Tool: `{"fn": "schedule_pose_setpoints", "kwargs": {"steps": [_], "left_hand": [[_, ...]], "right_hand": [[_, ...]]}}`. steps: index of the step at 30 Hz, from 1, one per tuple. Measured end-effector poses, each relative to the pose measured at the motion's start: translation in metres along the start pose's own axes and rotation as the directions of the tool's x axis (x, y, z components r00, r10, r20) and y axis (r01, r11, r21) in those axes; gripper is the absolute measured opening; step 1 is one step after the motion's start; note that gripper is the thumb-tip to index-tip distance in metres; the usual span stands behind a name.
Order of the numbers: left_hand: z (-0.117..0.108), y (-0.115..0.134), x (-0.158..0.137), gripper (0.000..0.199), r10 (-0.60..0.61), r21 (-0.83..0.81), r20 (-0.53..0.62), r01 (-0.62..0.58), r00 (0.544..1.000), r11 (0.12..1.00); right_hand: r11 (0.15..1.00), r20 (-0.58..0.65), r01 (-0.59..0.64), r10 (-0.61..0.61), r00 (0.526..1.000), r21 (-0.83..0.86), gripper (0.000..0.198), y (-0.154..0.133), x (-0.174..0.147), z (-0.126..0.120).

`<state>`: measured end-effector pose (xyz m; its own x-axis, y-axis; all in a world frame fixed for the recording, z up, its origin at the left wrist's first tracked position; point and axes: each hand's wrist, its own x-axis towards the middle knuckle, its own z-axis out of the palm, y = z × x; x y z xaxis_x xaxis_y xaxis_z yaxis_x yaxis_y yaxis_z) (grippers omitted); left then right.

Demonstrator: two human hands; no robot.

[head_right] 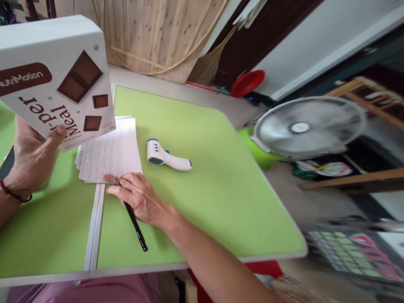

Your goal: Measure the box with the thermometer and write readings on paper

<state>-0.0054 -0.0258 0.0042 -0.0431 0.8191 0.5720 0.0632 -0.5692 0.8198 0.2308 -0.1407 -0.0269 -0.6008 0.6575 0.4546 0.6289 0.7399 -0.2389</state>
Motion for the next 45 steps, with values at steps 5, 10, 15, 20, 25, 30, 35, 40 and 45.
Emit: {"fn": "schedule_pose_setpoints", "kwargs": {"steps": [5, 10, 15, 20, 25, 30, 35, 40, 45], "left_hand": [[0.004, 0.0, 0.0, 0.066, 0.03, -0.026, -0.063, -0.032, 0.998, 0.999], [0.008, 0.001, 0.0, 0.063, 0.078, -0.065, -0.077, -0.083, 0.994, 0.994], [0.006, -0.002, -0.002, 0.069, 0.05, -0.06, -0.074, -0.055, 0.996, 0.997], [0.005, -0.002, -0.003, 0.067, 0.042, -0.052, -0.07, -0.045, 0.997, 0.998], [0.002, -0.004, -0.001, 0.068, 0.045, -0.028, -0.047, -0.046, 0.998, 0.999], [0.002, -0.003, 0.0, 0.066, 0.047, 0.013, -0.045, -0.047, 0.998, 0.999], [0.001, -0.002, 0.0, 0.066, 0.035, 0.041, -0.048, -0.033, 0.998, 0.999], [-0.001, -0.009, 0.0, 0.074, 0.077, 0.069, -0.056, -0.073, 0.995, 0.995], [-0.001, -0.015, 0.002, 0.079, 0.109, 0.096, -0.068, -0.102, 0.992, 0.99]], "right_hand": [[1.0, 0.002, -0.02, 0.02, 1.0, 0.023, 0.027, 0.002, -0.005, 0.001], [0.999, 0.005, -0.032, 0.032, 0.999, 0.036, 0.028, 0.002, -0.005, 0.0], [0.999, 0.017, -0.04, 0.04, 0.999, 0.035, 0.029, 0.002, -0.004, 0.0], [0.998, 0.0, -0.045, 0.045, 0.999, 0.04, 0.03, 0.001, -0.002, 0.0], [0.998, -0.029, -0.032, 0.033, 0.999, 0.053, 0.029, 0.001, 0.001, 0.0], [0.998, -0.056, -0.021, 0.024, 0.998, 0.055, 0.025, 0.0, 0.003, 0.001], [0.996, -0.098, -0.022, 0.03, 0.995, 0.089, 0.024, 0.003, 0.003, 0.003], [0.991, -0.137, -0.113, 0.122, 0.983, 0.075, 0.024, 0.007, 0.001, 0.005], [0.981, -0.18, -0.179, 0.189, 0.965, 0.067, 0.029, 0.015, 0.0, 0.005]]}}
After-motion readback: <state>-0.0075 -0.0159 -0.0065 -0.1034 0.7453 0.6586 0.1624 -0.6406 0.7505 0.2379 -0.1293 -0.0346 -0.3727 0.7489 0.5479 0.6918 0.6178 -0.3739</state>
